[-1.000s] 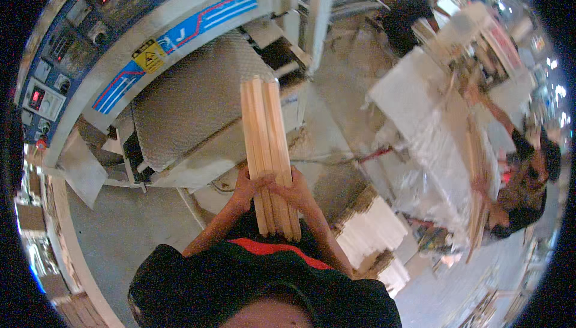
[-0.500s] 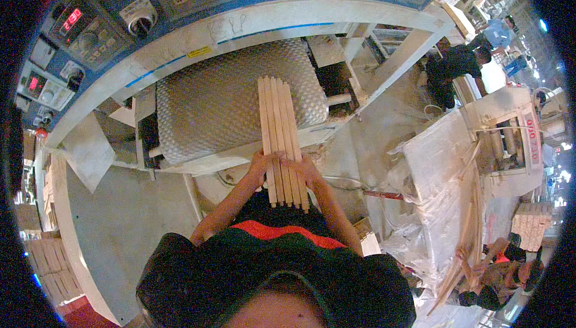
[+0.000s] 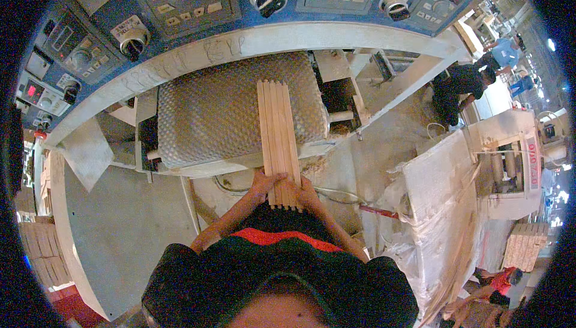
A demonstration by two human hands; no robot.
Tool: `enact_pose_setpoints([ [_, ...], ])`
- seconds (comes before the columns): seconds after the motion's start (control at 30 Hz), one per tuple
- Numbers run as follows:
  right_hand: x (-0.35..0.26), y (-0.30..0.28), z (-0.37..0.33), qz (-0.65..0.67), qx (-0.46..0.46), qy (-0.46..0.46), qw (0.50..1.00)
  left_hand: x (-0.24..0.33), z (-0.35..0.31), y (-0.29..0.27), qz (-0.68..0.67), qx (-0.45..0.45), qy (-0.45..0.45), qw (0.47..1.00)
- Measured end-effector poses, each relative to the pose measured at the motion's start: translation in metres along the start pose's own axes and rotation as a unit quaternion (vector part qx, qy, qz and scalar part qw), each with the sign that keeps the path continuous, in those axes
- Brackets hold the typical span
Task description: The person sits on the floor and repeatedly picks up small wooden pieces, inspects them, and stacks them. The person also moves to a machine to place pieces onto a conveyor belt and returns to the floor to continue sorting.
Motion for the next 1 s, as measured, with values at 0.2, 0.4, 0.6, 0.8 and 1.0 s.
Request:
enact_pose_setpoints([
  [0.2,0.024,-0.013,0.029,-0.038,0.014,0.010,0.999,0.005,0.002,0.005,-0.020,-0.016,-0.006,1.000],
  [0.4,0.028,-0.026,0.048,-0.061,0.022,-0.011,0.998,0.009,0.013,0.008,-0.025,-0.009,-0.035,0.999],
  [0.6,0.009,-0.039,0.087,-0.104,0.001,-0.063,0.993,0.024,0.038,0.019,-0.145,-0.024,-0.119,0.982],
  [0.8,-0.017,-0.017,0.105,-0.002,-0.007,0.033,0.999,0.034,0.071,0.006,-0.247,-0.139,-0.006,0.959],
  [1.0,-0.022,-0.024,0.105,0.046,-0.026,0.030,0.998,0.043,0.063,0.005,-0.151,-0.078,-0.007,0.985],
])
Point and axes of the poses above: each hand's wrist, its own z-axis towards the middle knuckle, its own y-axis out of the palm, x = y × z, the point moved 6 cm from there along z, towards the middle knuckle, and after that the axes turned 6 degrees about z, right-handed, at the moved point
